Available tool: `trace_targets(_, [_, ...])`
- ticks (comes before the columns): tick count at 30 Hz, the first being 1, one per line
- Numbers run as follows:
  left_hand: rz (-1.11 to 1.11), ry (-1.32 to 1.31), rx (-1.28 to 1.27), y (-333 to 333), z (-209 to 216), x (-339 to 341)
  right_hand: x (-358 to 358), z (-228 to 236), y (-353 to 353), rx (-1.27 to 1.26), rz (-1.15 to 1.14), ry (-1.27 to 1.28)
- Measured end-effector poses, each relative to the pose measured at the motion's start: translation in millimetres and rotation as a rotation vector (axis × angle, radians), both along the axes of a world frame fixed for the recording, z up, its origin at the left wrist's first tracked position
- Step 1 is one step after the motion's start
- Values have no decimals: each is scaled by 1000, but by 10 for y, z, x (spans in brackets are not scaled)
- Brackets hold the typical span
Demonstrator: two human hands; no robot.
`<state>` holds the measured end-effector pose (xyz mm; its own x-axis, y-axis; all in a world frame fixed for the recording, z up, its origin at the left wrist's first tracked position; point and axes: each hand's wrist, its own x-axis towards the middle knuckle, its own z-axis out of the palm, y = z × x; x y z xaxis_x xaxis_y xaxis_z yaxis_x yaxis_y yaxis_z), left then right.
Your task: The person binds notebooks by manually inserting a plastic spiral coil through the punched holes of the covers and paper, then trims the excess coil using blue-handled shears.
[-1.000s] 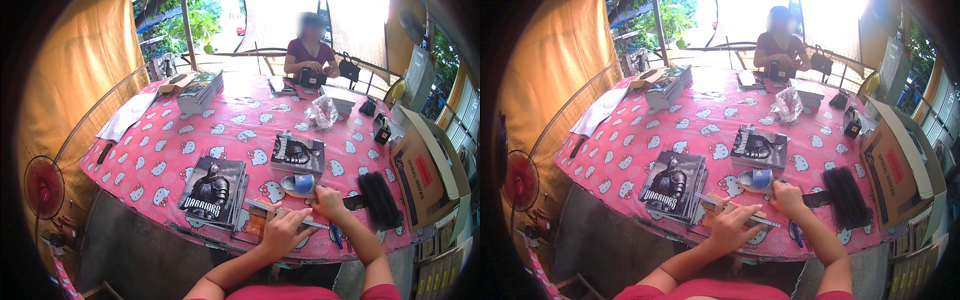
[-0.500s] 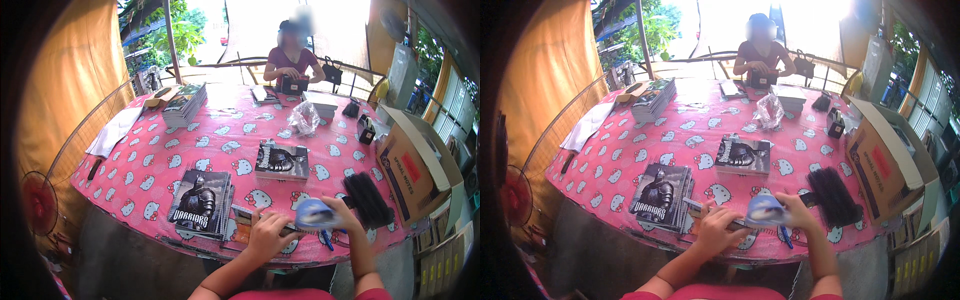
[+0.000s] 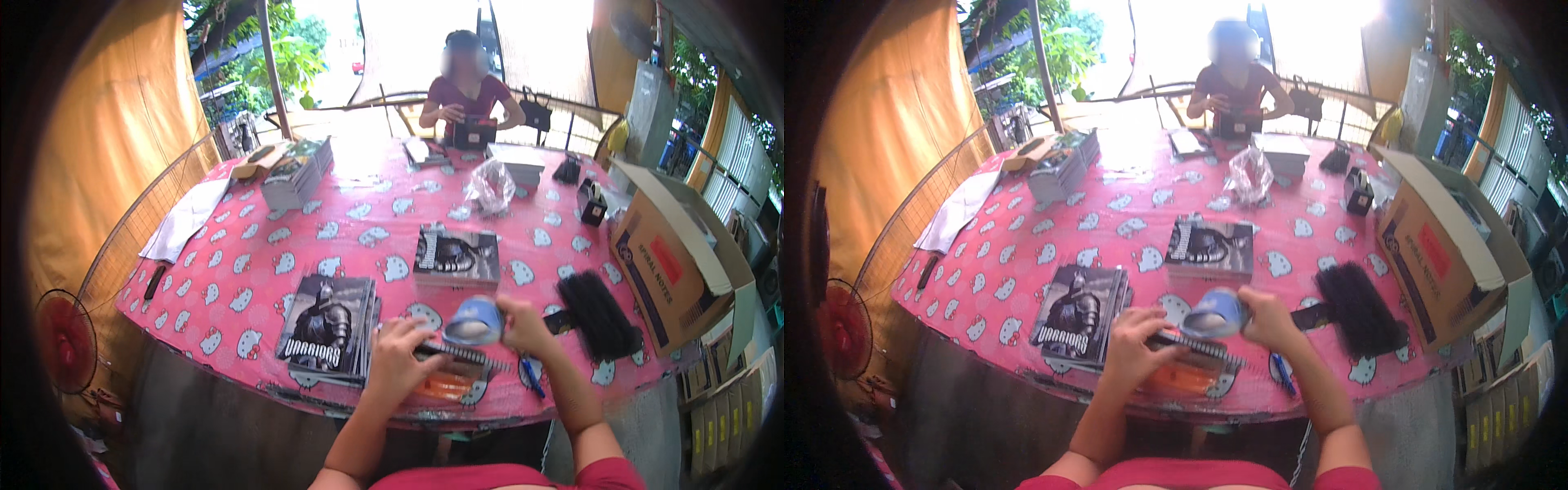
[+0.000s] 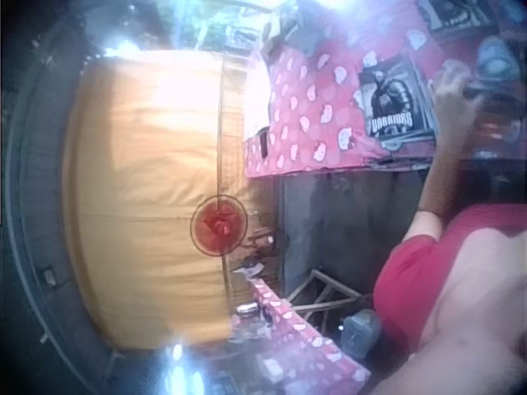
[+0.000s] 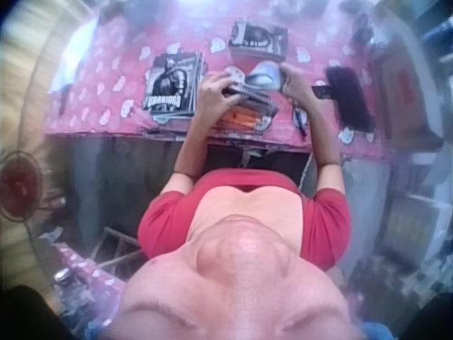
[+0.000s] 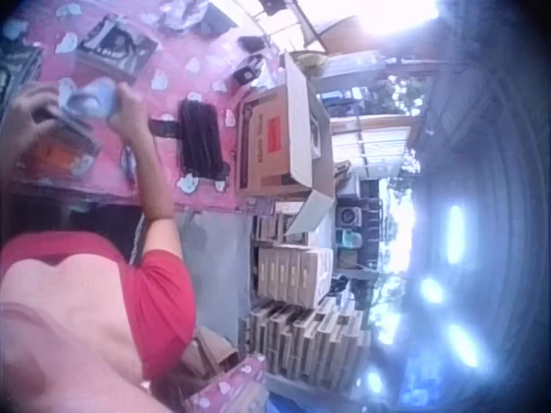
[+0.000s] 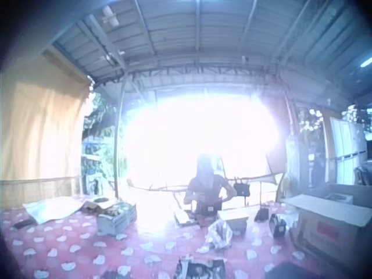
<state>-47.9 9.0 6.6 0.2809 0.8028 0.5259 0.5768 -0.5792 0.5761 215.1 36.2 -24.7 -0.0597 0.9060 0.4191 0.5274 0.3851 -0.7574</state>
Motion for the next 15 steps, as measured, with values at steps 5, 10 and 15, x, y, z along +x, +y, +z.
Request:
trace_targets(5, [137, -91, 33, 64, -33, -125, -132, 209, -29, -354, 427, 464])
trace_targets(10, [122, -259, -109, 108, -137, -293, -189, 72, 90, -260, 388, 334])
trace_targets(15, [30, -567, -402, 110, -158, -273, -254, -17, 289, -130, 58, -194])
